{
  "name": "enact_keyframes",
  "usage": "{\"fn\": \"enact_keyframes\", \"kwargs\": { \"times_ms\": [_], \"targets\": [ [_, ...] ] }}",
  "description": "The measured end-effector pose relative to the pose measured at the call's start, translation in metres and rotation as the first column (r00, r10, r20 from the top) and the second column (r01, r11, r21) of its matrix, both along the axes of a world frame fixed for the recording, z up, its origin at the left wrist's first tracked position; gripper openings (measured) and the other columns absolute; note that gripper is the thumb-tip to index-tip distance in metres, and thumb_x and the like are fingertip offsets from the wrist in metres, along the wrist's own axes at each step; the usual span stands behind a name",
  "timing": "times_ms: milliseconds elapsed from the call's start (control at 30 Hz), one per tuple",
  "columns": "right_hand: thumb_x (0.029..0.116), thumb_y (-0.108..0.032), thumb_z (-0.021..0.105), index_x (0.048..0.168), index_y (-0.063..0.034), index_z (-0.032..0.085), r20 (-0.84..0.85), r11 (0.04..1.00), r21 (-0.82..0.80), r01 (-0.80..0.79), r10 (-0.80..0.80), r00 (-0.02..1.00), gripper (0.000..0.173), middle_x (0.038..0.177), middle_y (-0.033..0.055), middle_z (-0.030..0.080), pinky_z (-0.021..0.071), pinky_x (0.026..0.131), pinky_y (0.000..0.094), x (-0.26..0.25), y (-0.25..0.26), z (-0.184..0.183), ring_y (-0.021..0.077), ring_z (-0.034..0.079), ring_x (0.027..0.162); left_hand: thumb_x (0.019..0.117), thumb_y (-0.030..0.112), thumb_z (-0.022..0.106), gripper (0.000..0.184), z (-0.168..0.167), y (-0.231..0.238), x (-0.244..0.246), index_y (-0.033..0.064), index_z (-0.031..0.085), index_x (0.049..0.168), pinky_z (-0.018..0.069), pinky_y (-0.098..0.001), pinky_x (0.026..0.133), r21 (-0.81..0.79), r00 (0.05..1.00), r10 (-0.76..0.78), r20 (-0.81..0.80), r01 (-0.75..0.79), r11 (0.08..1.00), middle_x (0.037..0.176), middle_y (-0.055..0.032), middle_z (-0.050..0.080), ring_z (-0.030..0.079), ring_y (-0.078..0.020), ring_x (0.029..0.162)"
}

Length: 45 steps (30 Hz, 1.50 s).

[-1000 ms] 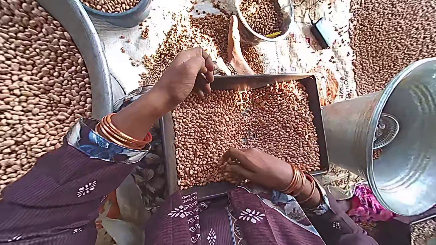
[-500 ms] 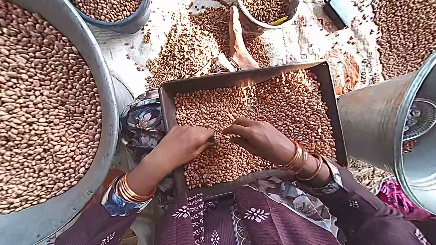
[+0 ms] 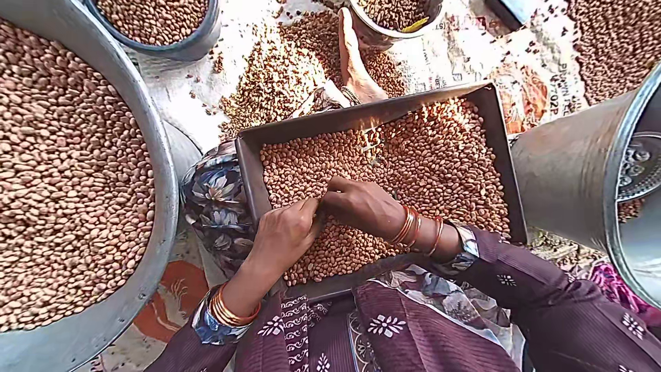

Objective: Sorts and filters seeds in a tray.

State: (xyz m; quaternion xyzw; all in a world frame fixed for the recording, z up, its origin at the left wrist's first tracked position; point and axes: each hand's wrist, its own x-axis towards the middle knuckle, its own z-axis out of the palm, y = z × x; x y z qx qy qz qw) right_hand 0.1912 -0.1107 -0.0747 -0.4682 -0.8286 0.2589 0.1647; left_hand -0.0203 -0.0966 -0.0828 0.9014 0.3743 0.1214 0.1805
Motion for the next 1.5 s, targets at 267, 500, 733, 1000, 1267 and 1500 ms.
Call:
{"fn": "enact_keyframes", "kwargs": {
  "times_ms": [267,500,733,1000,1267,1500],
  "targets": [
    [0.0959,-0.021,0.063,0.098,-0.0095,0.073,0.000,0.995,-0.031,0.094,-0.094,0.996,0.015,0.086,0.0054,0.064,0.0500,0.051,0.0368,0.013,0.004,0.019,0.0186,0.061,0.063,0.0961,0.017,0.047,0.023,0.023,0.013,-0.002,0.0098,0.069,0.096,0.0442,-0.0220,0.059,-0.320,0.939,0.245,0.241,-0.161,0.934,0.078,0.0023,0.058,0.053,-0.0046,0.065],
    [0.0970,-0.021,0.066,0.105,-0.0109,0.070,0.124,0.996,0.010,0.086,-0.087,0.988,0.014,0.091,0.0089,0.063,0.0494,0.046,0.0408,0.013,0.000,0.012,0.0246,0.063,0.062,0.0923,0.016,0.055,0.019,0.020,0.015,-0.007,0.0063,0.070,0.096,0.0487,-0.0225,0.066,-0.305,0.971,0.110,0.214,-0.041,0.951,0.088,-0.0023,0.057,0.057,-0.0085,0.075],
    [0.0989,-0.014,0.064,0.104,-0.0095,0.072,0.154,0.975,0.073,0.212,-0.221,0.963,0.010,0.092,0.0106,0.065,0.0529,0.054,0.0437,0.063,0.010,0.039,0.0263,0.066,0.068,0.1000,0.027,0.059,0.025,-0.004,0.012,-0.008,0.0074,0.075,0.100,0.0540,-0.0419,0.059,-0.082,0.984,-0.178,0.028,0.180,0.980,0.086,-0.0109,0.062,0.064,-0.0275,0.071],
    [0.0985,-0.009,0.063,0.105,-0.0080,0.073,0.299,0.985,-0.049,0.167,-0.145,0.943,0.012,0.097,0.0133,0.068,0.0565,0.062,0.0487,0.114,-0.007,0.035,0.0314,0.070,0.077,0.0951,0.032,0.060,0.026,0.001,0.019,-0.004,0.0106,0.075,0.097,0.0467,-0.0273,0.060,-0.242,0.988,0.031,0.148,0.006,0.970,0.082,-0.0013,0.057,0.054,-0.0111,0.068],
    [0.0977,-0.009,0.064,0.099,-0.0089,0.073,0.243,0.995,-0.030,0.098,-0.088,0.966,0.009,0.091,0.0098,0.065,0.0549,0.056,0.0414,0.110,-0.036,0.030,0.0257,0.067,0.072,0.1064,0.030,0.031,0.034,0.028,0.033,0.014,0.0237,0.063,0.098,0.0530,-0.0151,0.061,-0.877,0.796,0.468,0.385,0.158,0.453,0.083,0.0096,0.063,0.060,-0.0002,0.066],
    [0.0959,-0.007,0.065,0.098,-0.0080,0.072,0.196,0.999,-0.014,0.037,-0.033,0.980,0.008,0.090,0.0117,0.065,0.0535,0.052,0.0422,0.098,-0.036,0.004,0.0278,0.067,0.070,0.0981,0.027,0.061,0.019,0.019,0.015,0.064,0.0112,0.072,0.100,0.0475,-0.0217,0.061,-0.395,0.981,-0.123,0.152,0.175,0.902,0.088,0.0007,0.056,0.053,-0.0058,0.069]
  ]
}}
